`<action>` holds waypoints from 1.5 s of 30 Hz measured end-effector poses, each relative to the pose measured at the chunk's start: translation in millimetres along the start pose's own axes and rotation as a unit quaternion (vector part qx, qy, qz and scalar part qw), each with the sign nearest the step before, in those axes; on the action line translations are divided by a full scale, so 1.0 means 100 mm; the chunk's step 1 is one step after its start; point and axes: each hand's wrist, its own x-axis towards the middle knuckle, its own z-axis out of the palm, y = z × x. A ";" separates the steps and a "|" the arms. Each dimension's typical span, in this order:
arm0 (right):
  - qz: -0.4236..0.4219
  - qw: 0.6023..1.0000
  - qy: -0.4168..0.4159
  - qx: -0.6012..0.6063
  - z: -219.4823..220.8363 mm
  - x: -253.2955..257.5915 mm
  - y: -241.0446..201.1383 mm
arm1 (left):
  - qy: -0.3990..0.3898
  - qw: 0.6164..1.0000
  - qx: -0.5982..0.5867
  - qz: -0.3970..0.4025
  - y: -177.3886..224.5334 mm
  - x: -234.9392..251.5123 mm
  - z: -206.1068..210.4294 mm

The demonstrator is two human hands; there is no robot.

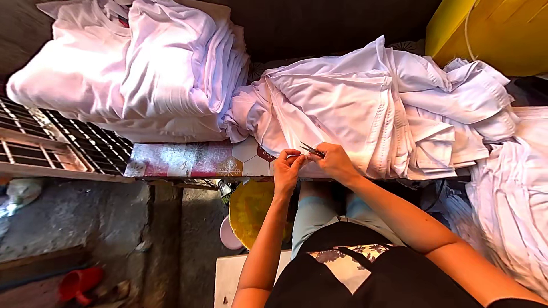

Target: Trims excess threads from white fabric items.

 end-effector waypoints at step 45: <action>0.108 0.962 -0.065 0.241 0.15 0.04 0.08 | 0.070 0.986 0.109 0.101 -0.17 -0.15 0.06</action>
